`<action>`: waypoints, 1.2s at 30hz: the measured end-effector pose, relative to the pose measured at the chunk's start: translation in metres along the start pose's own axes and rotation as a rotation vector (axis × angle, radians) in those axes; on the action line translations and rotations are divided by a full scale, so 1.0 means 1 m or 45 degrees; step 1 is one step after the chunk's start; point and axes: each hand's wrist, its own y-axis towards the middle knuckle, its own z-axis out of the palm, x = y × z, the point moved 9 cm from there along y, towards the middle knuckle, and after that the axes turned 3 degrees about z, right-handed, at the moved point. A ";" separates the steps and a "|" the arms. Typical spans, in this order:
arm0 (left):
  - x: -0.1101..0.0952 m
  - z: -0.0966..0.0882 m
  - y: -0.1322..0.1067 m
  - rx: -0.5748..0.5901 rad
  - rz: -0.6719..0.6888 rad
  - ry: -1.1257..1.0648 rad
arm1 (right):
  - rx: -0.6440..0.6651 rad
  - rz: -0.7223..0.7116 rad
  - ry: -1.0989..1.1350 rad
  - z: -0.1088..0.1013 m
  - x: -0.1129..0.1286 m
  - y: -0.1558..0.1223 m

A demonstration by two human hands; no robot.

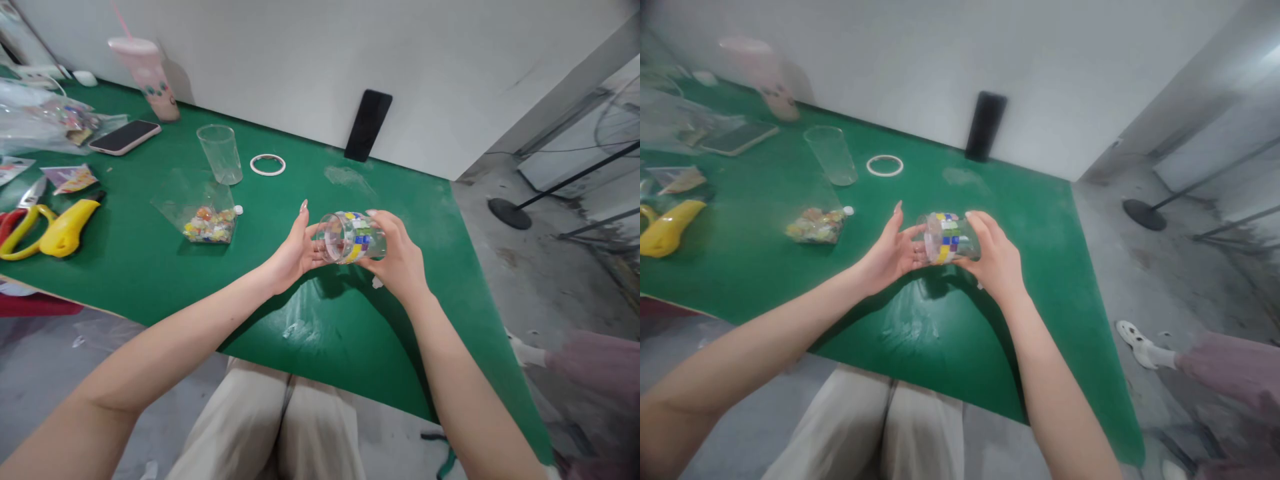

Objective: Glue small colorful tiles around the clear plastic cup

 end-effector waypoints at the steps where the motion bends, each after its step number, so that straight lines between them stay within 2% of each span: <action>1: 0.000 0.000 0.000 0.003 -0.002 -0.005 | 0.000 -0.001 -0.004 0.000 0.000 0.000; 11: -0.003 -0.002 -0.001 0.001 -0.009 -0.042 | -0.007 -0.015 -0.035 0.002 -0.001 0.000; 21: 0.002 0.002 0.001 0.086 -0.059 -0.153 | -0.012 -0.064 -0.096 0.002 0.000 -0.001; 25: 0.001 -0.005 0.004 0.024 -0.073 -0.171 | -0.044 -0.079 -0.079 0.002 0.000 -0.001; 29: -0.003 -0.014 0.007 -0.068 -0.014 -0.158 | -0.048 -0.011 0.013 0.007 -0.004 -0.002; 34: -0.009 -0.002 0.004 0.087 0.052 -0.192 | 0.007 -0.004 0.172 0.018 0.002 -0.002; 36: -0.011 -0.001 0.003 0.097 0.054 -0.187 | 0.030 0.003 0.183 0.022 0.004 -0.002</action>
